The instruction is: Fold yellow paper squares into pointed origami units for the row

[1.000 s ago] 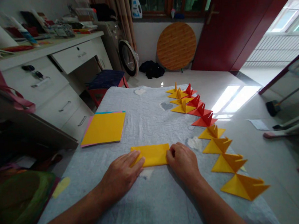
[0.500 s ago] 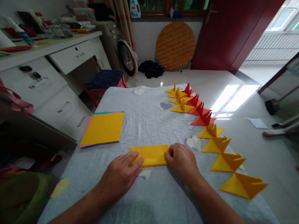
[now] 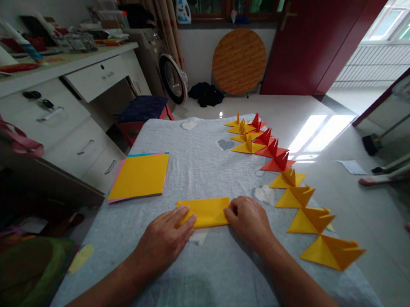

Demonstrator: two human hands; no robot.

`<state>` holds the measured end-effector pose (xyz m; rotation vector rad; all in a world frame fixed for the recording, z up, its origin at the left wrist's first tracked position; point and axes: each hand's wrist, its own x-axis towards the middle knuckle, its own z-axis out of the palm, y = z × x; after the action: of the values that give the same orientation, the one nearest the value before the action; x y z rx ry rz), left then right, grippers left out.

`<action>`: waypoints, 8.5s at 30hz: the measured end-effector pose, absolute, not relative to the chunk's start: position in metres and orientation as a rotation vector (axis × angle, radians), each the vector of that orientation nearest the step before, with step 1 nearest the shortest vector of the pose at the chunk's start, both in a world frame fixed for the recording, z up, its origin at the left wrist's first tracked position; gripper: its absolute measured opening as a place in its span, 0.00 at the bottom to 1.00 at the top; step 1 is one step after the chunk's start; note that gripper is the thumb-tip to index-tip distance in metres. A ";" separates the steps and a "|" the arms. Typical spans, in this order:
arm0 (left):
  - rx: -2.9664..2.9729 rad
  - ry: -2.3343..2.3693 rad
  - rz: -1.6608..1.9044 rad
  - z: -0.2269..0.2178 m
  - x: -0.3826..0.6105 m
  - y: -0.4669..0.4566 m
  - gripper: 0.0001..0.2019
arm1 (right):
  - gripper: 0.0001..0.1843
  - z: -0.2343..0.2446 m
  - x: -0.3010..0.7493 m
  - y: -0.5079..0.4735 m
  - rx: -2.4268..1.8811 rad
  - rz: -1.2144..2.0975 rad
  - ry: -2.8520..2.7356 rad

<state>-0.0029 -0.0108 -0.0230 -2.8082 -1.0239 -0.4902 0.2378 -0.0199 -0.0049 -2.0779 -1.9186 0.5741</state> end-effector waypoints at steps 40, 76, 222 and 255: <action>-2.846 -1.066 -0.436 -0.022 -0.002 -0.011 0.11 | 0.13 -0.008 0.233 -0.020 -2.079 0.439 -1.867; -2.841 -1.029 -0.336 -0.022 -0.003 -0.013 0.16 | 0.11 -0.007 0.234 -0.020 -2.107 0.398 -1.952; -3.197 -1.434 -0.793 -0.026 -0.022 0.008 0.43 | 0.30 0.001 0.210 -0.015 -1.489 0.236 -2.414; -3.203 -1.509 -1.475 -0.019 -0.030 0.012 0.53 | 0.08 0.007 0.214 -0.016 -1.112 -0.266 -1.943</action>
<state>-0.0296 0.0116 -0.0190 -3.2030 -1.5091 -1.4752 0.2136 -0.0163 0.0072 -1.1118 -1.9431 -0.2660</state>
